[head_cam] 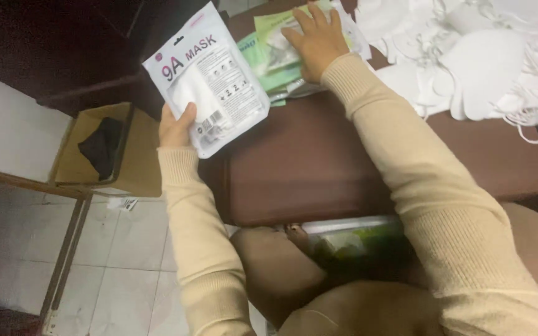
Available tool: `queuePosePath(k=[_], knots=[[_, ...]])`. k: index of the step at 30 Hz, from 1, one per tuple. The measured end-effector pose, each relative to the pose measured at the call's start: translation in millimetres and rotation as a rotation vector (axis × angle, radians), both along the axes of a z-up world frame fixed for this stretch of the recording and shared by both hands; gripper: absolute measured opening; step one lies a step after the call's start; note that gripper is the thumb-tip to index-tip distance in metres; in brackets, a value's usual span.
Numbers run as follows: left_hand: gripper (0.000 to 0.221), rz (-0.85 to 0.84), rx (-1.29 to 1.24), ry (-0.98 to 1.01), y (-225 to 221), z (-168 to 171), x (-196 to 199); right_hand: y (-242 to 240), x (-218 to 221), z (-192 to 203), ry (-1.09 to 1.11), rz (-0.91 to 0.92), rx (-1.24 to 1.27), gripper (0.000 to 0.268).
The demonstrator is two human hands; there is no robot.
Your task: Sorting and stacking white face masks from a large pile for packaging
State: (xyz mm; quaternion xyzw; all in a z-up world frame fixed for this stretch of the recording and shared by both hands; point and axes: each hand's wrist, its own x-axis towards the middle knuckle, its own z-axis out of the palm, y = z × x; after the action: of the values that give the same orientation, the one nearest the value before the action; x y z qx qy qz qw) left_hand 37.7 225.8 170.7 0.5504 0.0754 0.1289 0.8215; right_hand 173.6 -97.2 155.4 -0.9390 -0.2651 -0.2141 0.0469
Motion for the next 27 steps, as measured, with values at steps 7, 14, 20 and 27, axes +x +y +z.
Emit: queuePosePath(k=[7, 14, 20, 27], knots=[[0.086, 0.01, 0.04, 0.111, 22.4, -32.9, 73.8, -4.6, 9.4, -11.9, 0.251, -0.106, -0.194, 0.073], [0.073, 0.046, 0.229, 0.207, 1.5, -46.0, 146.8, -59.3, 2.5, -33.0, 0.063, -0.027, -0.252, 0.07], [0.125, -0.116, 0.548, 0.331, -21.2, -42.7, 166.8, -72.2, 14.8, -53.6, 0.021, -0.01, -0.243, 0.104], [0.108, -0.078, 0.873, 0.494, -33.0, -7.6, 133.4, -78.1, -10.1, -32.8, 0.147, 0.035, -0.035, 0.096]])
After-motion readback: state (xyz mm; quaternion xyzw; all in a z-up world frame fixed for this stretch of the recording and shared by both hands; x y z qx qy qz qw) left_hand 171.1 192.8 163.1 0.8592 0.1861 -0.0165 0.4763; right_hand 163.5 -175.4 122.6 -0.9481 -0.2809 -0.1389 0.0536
